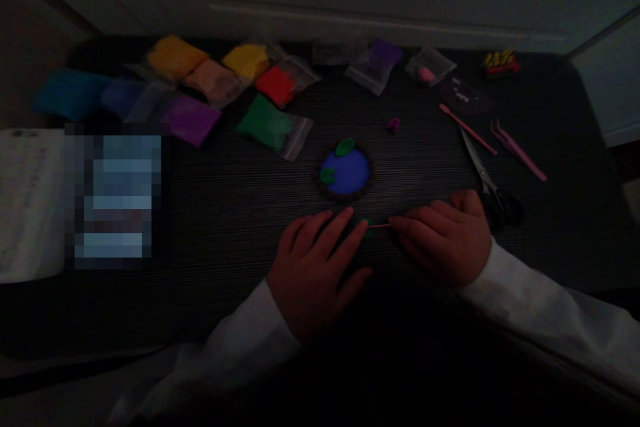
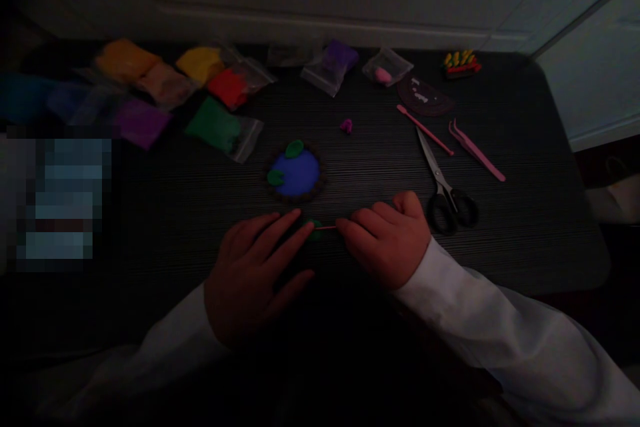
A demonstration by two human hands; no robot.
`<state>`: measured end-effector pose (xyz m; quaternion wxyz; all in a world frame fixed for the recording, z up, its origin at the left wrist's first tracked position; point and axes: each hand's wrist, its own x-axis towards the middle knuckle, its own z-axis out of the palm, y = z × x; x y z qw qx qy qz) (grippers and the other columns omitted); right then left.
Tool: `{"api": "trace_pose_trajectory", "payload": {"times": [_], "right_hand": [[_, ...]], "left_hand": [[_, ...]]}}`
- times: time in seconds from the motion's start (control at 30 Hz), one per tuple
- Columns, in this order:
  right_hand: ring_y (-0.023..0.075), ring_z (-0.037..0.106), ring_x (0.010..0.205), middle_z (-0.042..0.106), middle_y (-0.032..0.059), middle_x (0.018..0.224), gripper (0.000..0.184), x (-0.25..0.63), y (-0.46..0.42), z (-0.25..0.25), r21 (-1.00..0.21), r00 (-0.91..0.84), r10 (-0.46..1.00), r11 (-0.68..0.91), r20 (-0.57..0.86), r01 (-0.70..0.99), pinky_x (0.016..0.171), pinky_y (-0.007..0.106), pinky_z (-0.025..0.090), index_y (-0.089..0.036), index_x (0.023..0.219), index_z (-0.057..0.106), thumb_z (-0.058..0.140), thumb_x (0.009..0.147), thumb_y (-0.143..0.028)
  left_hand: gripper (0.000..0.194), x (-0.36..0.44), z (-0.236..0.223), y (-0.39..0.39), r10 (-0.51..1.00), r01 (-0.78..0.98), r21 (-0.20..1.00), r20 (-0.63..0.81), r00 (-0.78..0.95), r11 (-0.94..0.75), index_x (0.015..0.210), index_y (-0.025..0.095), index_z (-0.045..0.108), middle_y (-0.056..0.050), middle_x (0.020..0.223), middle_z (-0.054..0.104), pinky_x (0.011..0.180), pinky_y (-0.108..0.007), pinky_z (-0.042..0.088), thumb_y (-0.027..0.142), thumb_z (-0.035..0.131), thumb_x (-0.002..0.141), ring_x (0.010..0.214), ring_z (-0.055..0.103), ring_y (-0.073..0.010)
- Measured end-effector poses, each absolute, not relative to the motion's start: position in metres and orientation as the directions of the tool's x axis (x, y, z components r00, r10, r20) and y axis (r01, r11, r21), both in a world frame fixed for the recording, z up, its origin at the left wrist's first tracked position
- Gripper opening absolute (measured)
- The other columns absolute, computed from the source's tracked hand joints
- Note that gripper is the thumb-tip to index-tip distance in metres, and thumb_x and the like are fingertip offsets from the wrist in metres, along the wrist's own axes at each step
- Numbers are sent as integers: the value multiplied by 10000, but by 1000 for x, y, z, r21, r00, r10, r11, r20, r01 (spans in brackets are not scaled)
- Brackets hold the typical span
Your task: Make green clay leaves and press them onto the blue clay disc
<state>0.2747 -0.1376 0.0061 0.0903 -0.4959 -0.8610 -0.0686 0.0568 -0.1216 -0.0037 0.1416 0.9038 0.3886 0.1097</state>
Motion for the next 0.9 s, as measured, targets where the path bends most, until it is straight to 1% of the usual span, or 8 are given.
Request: {"api": "trace_pose_trajectory", "payload": {"times": [0.1, 0.17, 0.23, 0.37, 0.5, 0.6, 0.7, 0.9], "right_hand": [[124, 482, 631, 646, -17, 743, 173, 278, -139, 4, -5, -467, 844, 485, 265, 875, 667, 340, 233, -244, 926, 571, 532, 762, -285], [122, 491, 636, 648, -15, 763, 183, 281, -141, 3, -40, -443, 849, 473, 290, 880, 679, 339, 244, -238, 929, 563, 548, 750, -273], [118, 495, 629, 647, -15, 761, 185, 283, -143, 4, -65, -427, 858, 462, 286, 884, 689, 338, 252, -231, 929, 561, 551, 747, -264], [118, 505, 626, 648, -10, 760, 192, 285, -147, 6, -63, -421, 870, 450, 258, 891, 687, 334, 257, -223, 938, 565, 548, 750, -254], [118, 513, 626, 654, -4, 766, 213, 285, -154, 8, -60, -407, 877, 434, 255, 899, 682, 329, 260, -217, 954, 565, 562, 741, -231], [114, 506, 618, 661, -2, 786, 208, 282, -159, 10, -49, -405, 878, 430, 255, 902, 686, 330, 261, -222, 955, 573, 554, 748, -233], [112, 505, 610, 668, 2, 791, 197, 276, -161, 12, -45, -407, 878, 431, 253, 901, 681, 329, 264, -217, 944, 588, 555, 750, -228], [108, 511, 596, 672, 0, 791, 207, 272, -163, 11, -40, -402, 878, 426, 260, 904, 670, 326, 276, -207, 954, 590, 560, 749, -225]], "left_hand": [[518, 57, -4, -121, 745, 672, 367, 95, 661, -643, 1238, 150, 390, -55, 1285, 433, 947, -430, 289, 390, 439, 781, 1134, 372, -246], [489, 56, -4, -121, 747, 673, 369, 99, 658, -641, 1214, 155, 421, -49, 1280, 438, 946, -431, 290, 379, 444, 780, 1132, 373, -244], [467, 56, -5, -121, 746, 670, 372, 106, 657, -643, 1193, 157, 446, -49, 1274, 445, 948, -432, 287, 369, 452, 777, 1130, 375, -242], [459, 55, -5, -122, 746, 655, 396, 129, 654, -643, 1182, 151, 456, -59, 1245, 472, 949, -424, 297, 341, 479, 765, 1117, 384, -235], [420, 54, -4, -122, 720, 618, 412, 154, 677, -669, 1159, 189, 482, -52, 1215, 497, 929, -435, 321, 302, 499, 755, 1103, 395, -241], [379, 54, -2, -121, 673, 579, 393, 159, 722, -714, 1127, 217, 512, -44, 1226, 491, 911, -452, 333, 284, 502, 755, 1106, 395, -255], [378, 55, 0, -121, 635, 554, 364, 154, 757, -749, 1137, 211, 506, -33, 1241, 484, 910, -452, 336, 265, 490, 763, 1109, 395, -256], [388, 56, 0, -122, 614, 548, 331, 140, 777, -768, 1156, 203, 490, -25, 1236, 492, 909, -454, 333, 280, 473, 776, 1094, 410, -249]]}}
